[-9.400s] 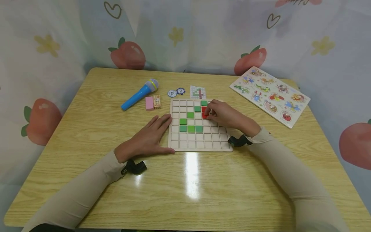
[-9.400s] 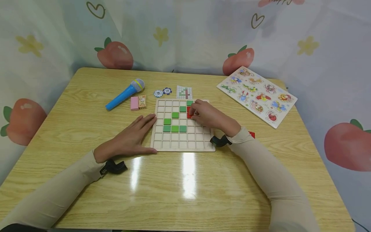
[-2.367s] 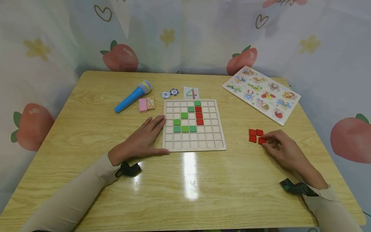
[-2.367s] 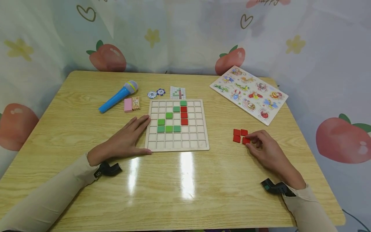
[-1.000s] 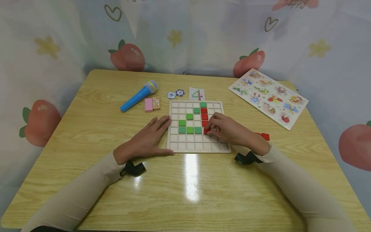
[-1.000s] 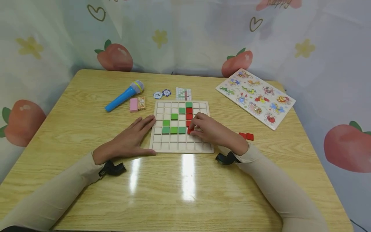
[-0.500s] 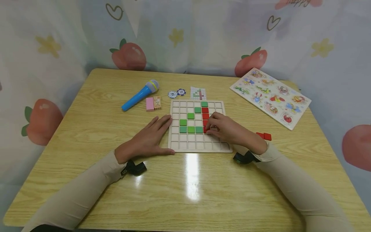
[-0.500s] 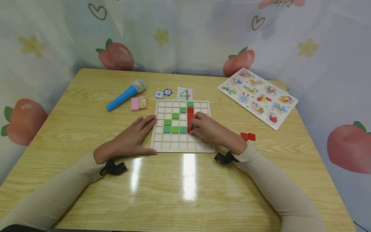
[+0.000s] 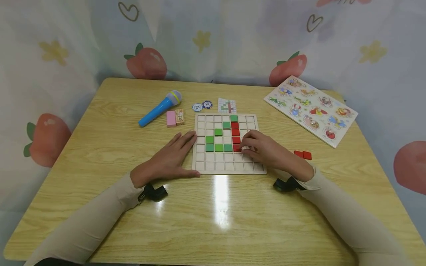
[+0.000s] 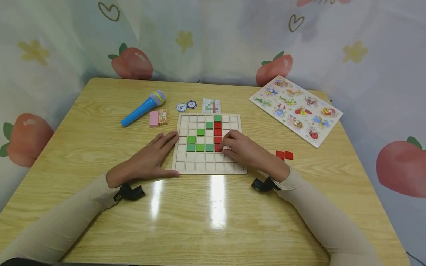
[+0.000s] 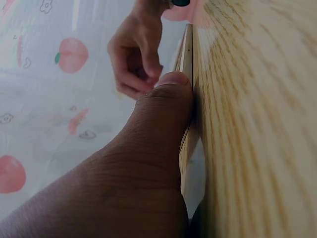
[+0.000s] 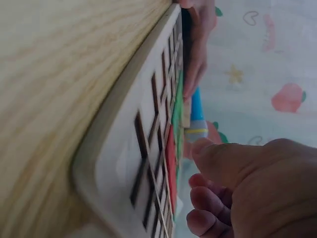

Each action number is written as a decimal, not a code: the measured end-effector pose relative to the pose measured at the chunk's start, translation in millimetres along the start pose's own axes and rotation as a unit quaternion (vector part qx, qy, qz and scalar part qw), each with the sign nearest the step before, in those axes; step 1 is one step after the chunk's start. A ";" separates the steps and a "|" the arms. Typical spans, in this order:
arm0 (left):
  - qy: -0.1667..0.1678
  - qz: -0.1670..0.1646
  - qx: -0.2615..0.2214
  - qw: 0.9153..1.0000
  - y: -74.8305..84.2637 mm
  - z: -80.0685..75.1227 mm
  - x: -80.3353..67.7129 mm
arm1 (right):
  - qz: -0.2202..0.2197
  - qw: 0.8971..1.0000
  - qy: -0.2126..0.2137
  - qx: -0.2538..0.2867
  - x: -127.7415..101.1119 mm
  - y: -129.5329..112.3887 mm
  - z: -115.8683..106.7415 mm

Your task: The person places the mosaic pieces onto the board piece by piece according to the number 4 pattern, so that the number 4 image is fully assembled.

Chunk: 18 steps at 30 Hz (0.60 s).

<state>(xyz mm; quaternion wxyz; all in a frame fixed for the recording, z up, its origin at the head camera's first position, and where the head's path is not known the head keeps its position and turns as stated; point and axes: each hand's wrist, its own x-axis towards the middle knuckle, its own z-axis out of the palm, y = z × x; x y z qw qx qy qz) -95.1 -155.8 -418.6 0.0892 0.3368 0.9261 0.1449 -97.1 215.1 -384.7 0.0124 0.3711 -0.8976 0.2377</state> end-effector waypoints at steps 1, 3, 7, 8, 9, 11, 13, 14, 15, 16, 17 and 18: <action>-0.001 0.000 0.001 1.000 0.0 -0.1 0.3 | 0.002 1.000 0.011 0.001 -7.1 1.5 -3.8; -0.003 -0.003 0.002 1.000 0.5 -0.5 0.1 | 0.011 0.999 0.042 -0.001 -24.8 6.0 -13.0; -0.008 -0.005 0.002 1.000 1.4 -0.3 -1.5 | 0.046 0.991 0.122 -0.015 -69.9 20.8 -33.6; -0.009 -0.006 0.001 1.000 1.7 -0.3 -2.1 | 0.062 0.988 0.141 -0.019 -82.2 25.0 -37.7; -0.009 -0.007 0.002 1.000 1.8 -0.2 -2.4 | 0.080 0.984 0.159 -0.021 -94.4 29.3 -41.2; -0.008 -0.006 0.002 1.000 1.9 -0.2 -2.5 | 0.122 0.975 0.187 -0.018 -117.6 37.2 -46.0; -0.005 -0.003 0.004 1.000 2.0 -0.3 -2.1 | 0.166 0.965 0.203 -0.016 -137.3 44.7 -47.2; -0.003 -0.002 0.004 1.000 2.0 -0.3 -1.9 | 0.183 0.962 0.204 -0.013 -145.2 48.3 -47.2; -0.001 0.000 0.005 1.000 2.2 -0.5 -1.6 | 0.198 0.959 0.201 -0.009 -152.1 51.6 -46.6; 0.001 0.002 0.005 1.000 2.2 -0.5 -1.4 | 0.210 0.958 0.195 -0.004 -157.6 55.0 -45.9; 0.003 0.003 0.004 1.000 2.3 -0.6 -1.3 | 0.218 0.958 0.187 -0.001 -162.0 58.2 -44.9; 0.004 0.004 0.004 1.000 2.5 -0.8 -0.9 | 0.223 0.959 0.178 0.002 -165.4 60.8 -43.9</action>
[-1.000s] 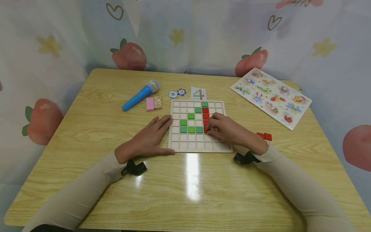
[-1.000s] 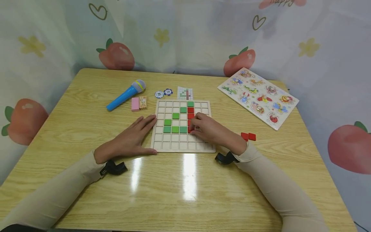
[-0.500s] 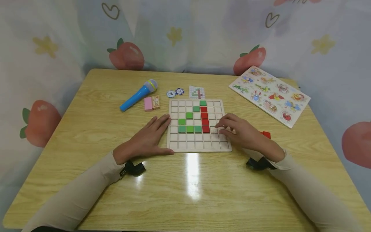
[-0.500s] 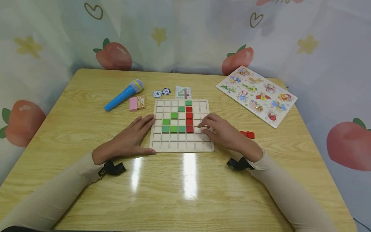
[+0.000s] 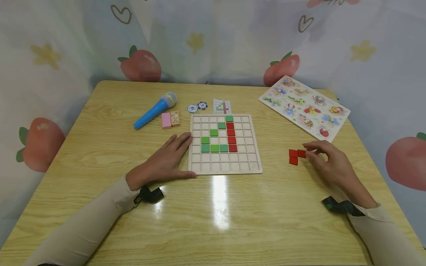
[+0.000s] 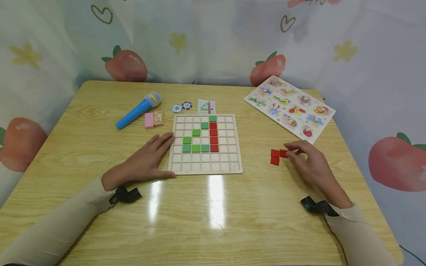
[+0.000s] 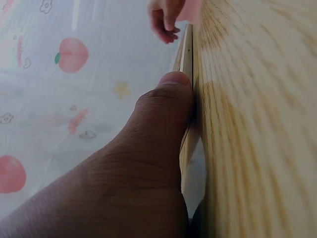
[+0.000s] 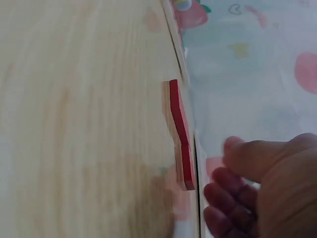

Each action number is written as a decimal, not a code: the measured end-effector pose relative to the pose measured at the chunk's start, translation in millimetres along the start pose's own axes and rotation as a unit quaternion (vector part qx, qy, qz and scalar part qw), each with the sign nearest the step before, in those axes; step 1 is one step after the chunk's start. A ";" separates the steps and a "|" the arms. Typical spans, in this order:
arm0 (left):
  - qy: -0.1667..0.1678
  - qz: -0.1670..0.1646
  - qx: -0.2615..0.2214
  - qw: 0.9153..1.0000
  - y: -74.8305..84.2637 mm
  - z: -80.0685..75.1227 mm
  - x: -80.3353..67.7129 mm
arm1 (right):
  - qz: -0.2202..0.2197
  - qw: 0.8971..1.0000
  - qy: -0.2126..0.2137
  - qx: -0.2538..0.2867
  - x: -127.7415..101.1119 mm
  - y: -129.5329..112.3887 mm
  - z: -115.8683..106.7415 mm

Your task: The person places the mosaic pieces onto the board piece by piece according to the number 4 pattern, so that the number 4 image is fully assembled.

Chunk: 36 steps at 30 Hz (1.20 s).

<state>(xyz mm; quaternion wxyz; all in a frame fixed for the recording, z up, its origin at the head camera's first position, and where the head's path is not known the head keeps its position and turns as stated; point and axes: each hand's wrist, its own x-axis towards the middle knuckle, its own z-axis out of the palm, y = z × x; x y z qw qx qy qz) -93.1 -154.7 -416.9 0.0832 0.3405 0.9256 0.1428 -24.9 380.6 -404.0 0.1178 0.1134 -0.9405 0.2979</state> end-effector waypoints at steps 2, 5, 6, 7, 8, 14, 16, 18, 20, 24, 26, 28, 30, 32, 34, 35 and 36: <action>0.001 0.000 -0.001 1.000 -0.4 -0.1 -0.9 | 0.000 1.000 -0.018 -0.002 -1.8 5.3 1.6; 0.002 0.002 -0.005 1.000 -1.4 0.5 -1.5 | -0.008 0.999 -0.030 -0.008 -2.8 9.0 4.1; 0.002 0.002 -0.005 1.000 -1.6 0.8 -1.6 | -0.012 0.999 -0.030 -0.012 -2.8 9.3 5.0; 0.002 0.004 -0.006 1.000 -1.8 1.0 -1.8 | -0.016 0.999 -0.029 -0.017 -2.9 9.8 5.8; 0.003 0.004 -0.007 1.000 -2.1 1.3 -1.9 | -0.017 0.999 -0.027 -0.018 -2.8 10.1 6.6; 0.003 0.000 -0.005 1.000 -2.8 1.1 -2.0 | -0.036 0.998 -0.012 -0.042 -0.4 12.4 10.6; 0.001 -0.001 -0.006 1.000 -3.0 1.0 -1.8 | -0.040 0.998 -0.013 -0.048 -0.2 12.5 11.3; -0.001 -0.002 -0.006 1.000 -3.0 1.0 -1.8 | -0.037 0.998 -0.017 -0.051 -0.4 12.0 11.6; -0.002 -0.002 -0.009 1.000 -2.7 1.1 -2.0 | -0.032 0.998 -0.022 -0.053 -0.8 11.4 11.4; -0.003 -0.002 -0.012 1.000 -2.3 1.7 -2.1 | -0.033 0.998 -0.025 -0.048 -0.4 9.2 9.2; -0.005 -0.004 -0.011 1.000 -2.2 1.3 -2.0 | -0.041 0.998 -0.026 -0.039 0.7 7.0 8.0; -0.008 -0.007 -0.007 1.000 -2.4 0.7 -1.9 | -0.052 0.998 -0.028 -0.026 2.9 1.8 7.2; -0.011 -0.008 -0.004 1.000 -2.6 0.2 -2.0 | -0.061 0.997 -0.034 -0.019 5.2 -4.9 6.9; -0.010 -0.008 -0.005 1.000 -2.5 -0.1 -1.7 | -0.072 0.996 -0.040 -0.017 8.0 -13.5 7.1; -0.008 -0.007 -0.004 1.000 -2.2 -0.1 -1.3 | -0.079 0.996 -0.047 -0.021 11.3 -21.8 7.6; -0.007 -0.006 -0.004 1.000 -2.0 0.1 -1.0 | -0.084 0.995 -0.050 -0.025 12.9 -25.8 8.2; -0.006 -0.003 -0.005 1.000 -1.8 0.1 -0.7 | -0.089 0.994 -0.053 -0.028 15.0 -30.3 9.1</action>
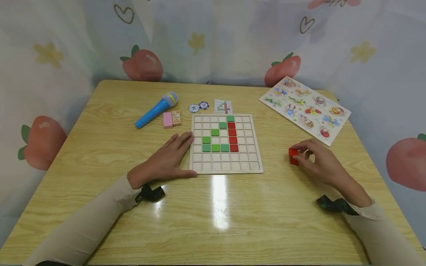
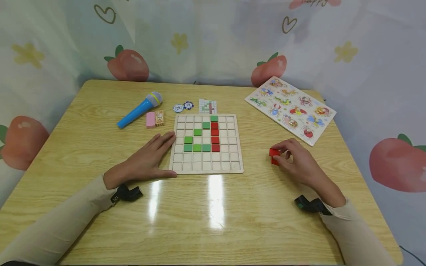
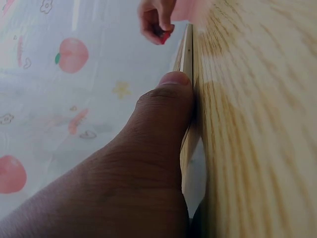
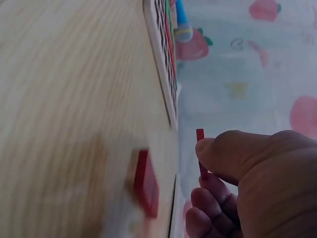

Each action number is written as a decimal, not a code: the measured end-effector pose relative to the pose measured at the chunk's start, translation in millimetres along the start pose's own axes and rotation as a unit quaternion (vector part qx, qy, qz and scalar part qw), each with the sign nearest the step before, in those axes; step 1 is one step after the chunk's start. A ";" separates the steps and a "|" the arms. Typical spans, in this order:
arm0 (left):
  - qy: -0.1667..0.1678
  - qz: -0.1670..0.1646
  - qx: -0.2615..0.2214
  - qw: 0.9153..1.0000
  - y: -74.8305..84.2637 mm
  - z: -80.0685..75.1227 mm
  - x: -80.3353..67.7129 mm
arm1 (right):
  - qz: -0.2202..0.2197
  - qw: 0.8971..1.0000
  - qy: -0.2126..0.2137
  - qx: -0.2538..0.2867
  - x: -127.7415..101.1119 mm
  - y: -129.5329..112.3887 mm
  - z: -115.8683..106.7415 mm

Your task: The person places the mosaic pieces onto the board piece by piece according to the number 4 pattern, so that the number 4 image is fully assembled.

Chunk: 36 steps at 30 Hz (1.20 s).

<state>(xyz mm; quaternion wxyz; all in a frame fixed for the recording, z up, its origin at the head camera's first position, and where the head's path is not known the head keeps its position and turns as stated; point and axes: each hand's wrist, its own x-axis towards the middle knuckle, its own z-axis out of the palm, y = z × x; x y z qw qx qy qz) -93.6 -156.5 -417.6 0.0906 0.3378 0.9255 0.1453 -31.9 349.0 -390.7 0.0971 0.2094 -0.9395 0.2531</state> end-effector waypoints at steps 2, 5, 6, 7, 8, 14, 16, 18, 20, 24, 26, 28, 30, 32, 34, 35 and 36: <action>0.000 0.001 0.001 1.000 0.1 0.1 0.5 | -0.014 1.000 -0.005 -0.004 6.6 -8.1 1.3; 0.000 0.002 0.001 1.000 0.1 0.1 0.9 | -0.035 0.999 -0.008 -0.005 17.5 -20.4 4.8; 0.000 0.002 0.002 1.000 -0.1 0.1 1.0 | -0.043 0.999 -0.007 -0.002 21.6 -24.3 6.2; 0.000 0.001 0.003 1.000 -0.3 0.0 1.1 | -0.051 0.999 -0.006 0.000 25.7 -28.0 7.9; -0.001 0.002 0.003 1.000 -0.7 0.0 1.1 | -0.059 0.998 -0.007 0.005 30.0 -31.3 9.8; -0.001 0.001 0.003 1.000 -1.2 -0.2 1.2 | -0.087 0.995 -0.048 0.023 55.0 -50.8 24.1; -0.003 -0.001 0.002 1.000 -0.2 -0.4 1.0 | -0.087 0.993 -0.073 0.027 62.0 -57.6 29.0; -0.003 -0.001 0.002 1.000 0.6 -0.4 0.8 | -0.086 0.991 -0.096 0.031 68.6 -64.3 33.9; -0.002 -0.002 0.003 1.000 1.0 -0.6 0.6 | -0.085 0.989 -0.115 0.037 75.0 -70.6 38.5; -0.001 -0.003 0.010 1.000 0.9 -0.6 1.2 | -0.091 0.984 -0.148 0.044 86.2 -80.9 47.3; -0.003 -0.004 0.011 1.000 0.6 -0.7 1.4 | -0.100 0.981 -0.162 0.044 90.8 -85.2 51.6; -0.005 -0.004 0.012 1.000 0.2 -0.4 1.8 | -0.113 0.978 -0.173 0.040 94.4 -88.6 56.1; -0.007 -0.005 0.012 1.000 -0.3 0.0 2.0 | -0.121 0.975 -0.180 0.041 97.2 -91.7 60.1; -0.008 -0.007 0.012 1.000 -0.7 0.6 2.0 | -0.130 0.973 -0.184 0.044 99.3 -93.9 63.6; -0.008 -0.007 0.012 1.000 -1.1 1.1 2.0 | -0.135 0.972 -0.184 0.049 100.9 -95.6 66.1; -0.008 -0.007 0.011 1.000 -1.3 1.4 2.0 | -0.137 0.972 -0.184 0.053 101.6 -96.3 67.2; -0.007 -0.006 0.011 1.000 -1.5 1.7 2.1 | -0.140 0.972 -0.182 0.055 102.2 -96.6 68.3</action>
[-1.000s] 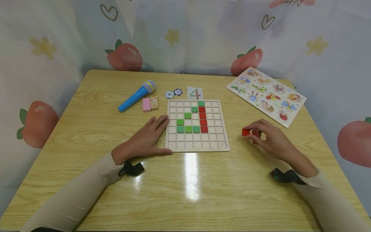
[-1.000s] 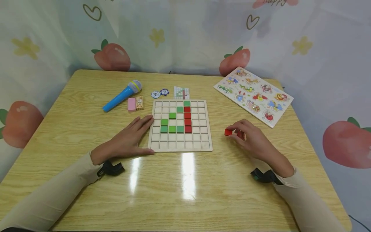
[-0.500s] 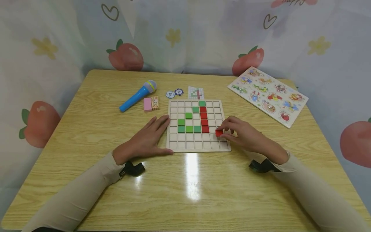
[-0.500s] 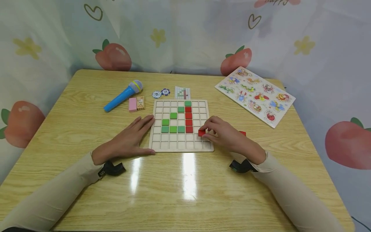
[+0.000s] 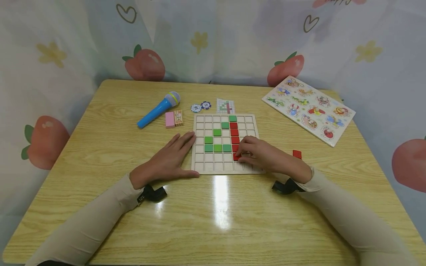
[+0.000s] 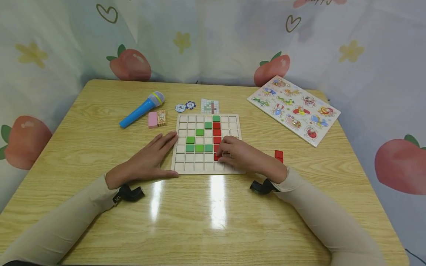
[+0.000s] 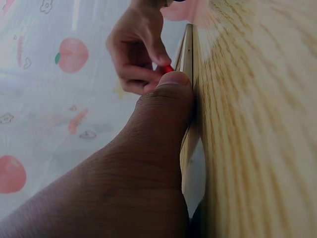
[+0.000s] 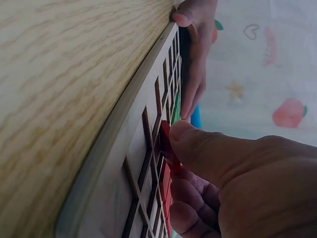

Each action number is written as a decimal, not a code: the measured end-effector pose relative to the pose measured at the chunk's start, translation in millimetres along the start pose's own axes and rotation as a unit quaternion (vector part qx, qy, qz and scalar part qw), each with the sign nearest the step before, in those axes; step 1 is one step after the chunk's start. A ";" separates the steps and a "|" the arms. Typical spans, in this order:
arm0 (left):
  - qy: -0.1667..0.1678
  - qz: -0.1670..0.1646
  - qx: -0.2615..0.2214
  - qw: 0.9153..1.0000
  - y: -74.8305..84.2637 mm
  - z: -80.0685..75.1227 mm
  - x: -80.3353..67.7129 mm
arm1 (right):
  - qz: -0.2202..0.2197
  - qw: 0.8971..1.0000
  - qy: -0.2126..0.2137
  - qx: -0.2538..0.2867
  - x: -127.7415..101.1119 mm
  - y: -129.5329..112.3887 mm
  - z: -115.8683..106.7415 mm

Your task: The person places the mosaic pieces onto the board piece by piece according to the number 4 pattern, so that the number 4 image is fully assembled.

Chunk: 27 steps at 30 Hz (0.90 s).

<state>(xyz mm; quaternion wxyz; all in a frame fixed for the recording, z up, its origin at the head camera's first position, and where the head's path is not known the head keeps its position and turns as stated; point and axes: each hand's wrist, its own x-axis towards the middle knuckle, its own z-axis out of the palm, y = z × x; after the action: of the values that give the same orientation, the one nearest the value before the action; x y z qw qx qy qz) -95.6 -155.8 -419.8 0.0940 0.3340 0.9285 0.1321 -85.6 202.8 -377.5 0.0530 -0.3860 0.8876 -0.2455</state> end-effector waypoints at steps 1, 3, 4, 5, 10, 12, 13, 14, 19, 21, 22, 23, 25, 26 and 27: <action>0.002 0.001 0.001 1.000 0.1 0.2 0.2 | -0.002 1.000 0.002 -0.001 0.5 0.0 0.6; 0.005 0.004 0.001 1.000 0.2 0.4 0.6 | -0.005 1.000 0.007 -0.004 1.2 0.3 1.8; 0.005 0.005 0.002 1.000 0.2 0.5 0.7 | -0.007 1.000 0.010 -0.007 1.2 0.9 2.8; 0.006 0.006 0.002 1.000 0.3 0.5 0.7 | -0.009 1.000 0.011 -0.011 1.1 1.3 3.6; 0.008 0.008 0.003 1.000 1.4 0.3 0.0 | -0.029 0.999 0.020 -0.030 0.7 4.0 7.9; 0.010 0.008 0.002 1.000 1.8 0.4 -0.2 | -0.041 0.998 0.026 -0.033 0.6 5.0 9.2; 0.012 0.009 0.002 1.000 1.7 0.4 -0.3 | -0.046 0.998 0.029 -0.034 0.5 5.6 9.9; 0.014 0.011 0.000 1.000 1.6 0.4 -0.5 | -0.051 0.998 0.033 -0.035 0.5 6.2 10.4; 0.012 0.010 0.000 1.000 1.7 0.0 -0.8 | -0.072 0.995 0.053 -0.044 -3.3 7.6 12.7; 0.011 0.010 0.000 1.000 2.3 -0.3 -0.5 | -0.077 0.994 0.059 -0.051 -6.6 7.8 12.8; 0.011 0.010 0.000 1.000 2.2 -0.2 -0.3 | -0.078 0.994 0.061 -0.054 -9.0 8.0 12.2; 0.010 0.010 -0.002 1.000 2.6 -0.3 -0.5 | -0.077 0.993 0.064 -0.054 -12.0 8.4 11.0; 0.010 0.009 -0.005 1.000 2.8 -0.4 -1.1 | -0.071 0.993 0.081 -0.055 -20.4 9.9 7.0; 0.008 0.007 -0.005 1.000 2.7 -0.6 -1.9 | -0.066 0.992 0.093 -0.056 -26.0 11.6 3.9; 0.006 0.004 -0.006 1.000 2.6 -0.8 -2.8 | -0.055 0.991 0.107 -0.055 -33.0 13.9 0.1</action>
<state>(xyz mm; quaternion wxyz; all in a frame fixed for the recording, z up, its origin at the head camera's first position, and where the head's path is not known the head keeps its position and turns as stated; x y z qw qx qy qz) -92.2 -155.8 -418.0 0.0900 0.3367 0.9268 0.1398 -71.8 234.4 -387.3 -0.0767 -0.4082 0.8777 -0.2388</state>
